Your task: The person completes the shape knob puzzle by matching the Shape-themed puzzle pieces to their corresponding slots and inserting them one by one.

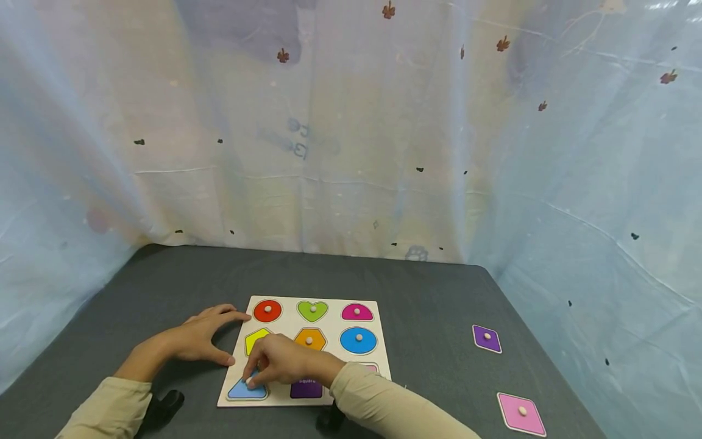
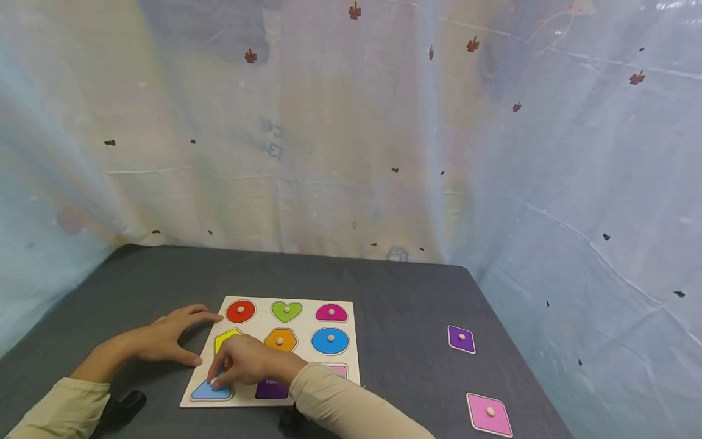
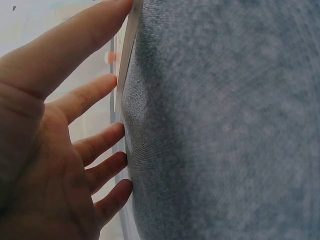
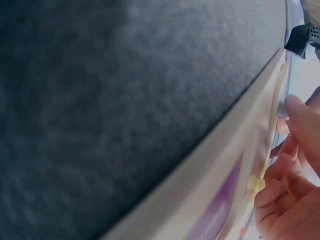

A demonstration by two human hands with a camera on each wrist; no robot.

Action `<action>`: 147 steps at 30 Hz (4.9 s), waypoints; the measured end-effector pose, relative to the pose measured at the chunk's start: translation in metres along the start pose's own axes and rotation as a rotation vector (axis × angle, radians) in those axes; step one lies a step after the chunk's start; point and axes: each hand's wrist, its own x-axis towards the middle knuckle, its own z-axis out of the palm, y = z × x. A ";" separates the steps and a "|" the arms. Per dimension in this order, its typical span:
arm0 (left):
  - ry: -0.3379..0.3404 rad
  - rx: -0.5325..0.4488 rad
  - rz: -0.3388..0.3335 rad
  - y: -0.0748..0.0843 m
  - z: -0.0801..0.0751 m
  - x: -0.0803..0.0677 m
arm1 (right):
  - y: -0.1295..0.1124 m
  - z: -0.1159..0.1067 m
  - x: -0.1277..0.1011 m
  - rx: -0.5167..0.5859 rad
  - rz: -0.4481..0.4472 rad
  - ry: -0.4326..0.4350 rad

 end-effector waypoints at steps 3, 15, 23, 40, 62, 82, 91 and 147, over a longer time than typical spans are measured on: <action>-0.002 -0.001 -0.001 0.000 0.000 0.000 | -0.002 -0.002 -0.001 -0.028 0.001 0.006; -0.003 0.000 0.003 -0.001 0.000 0.001 | -0.006 -0.005 -0.001 -0.093 0.006 -0.018; -0.004 0.002 0.004 -0.001 -0.001 0.001 | -0.016 -0.009 -0.001 -0.248 -0.039 -0.013; -0.003 0.001 0.010 0.000 -0.002 0.000 | -0.023 -0.005 0.004 -0.449 -0.012 -0.019; -0.002 0.006 0.015 -0.003 -0.001 0.001 | -0.020 -0.005 0.003 -0.385 0.002 -0.020; 0.008 0.027 0.009 -0.006 0.002 0.003 | 0.001 -0.025 -0.027 0.035 0.016 -0.010; -0.001 0.030 -0.016 -0.006 0.003 0.006 | 0.007 -0.032 -0.045 0.057 0.017 0.060; 0.016 0.019 0.007 -0.008 0.002 0.006 | 0.059 -0.072 -0.176 0.154 0.052 0.332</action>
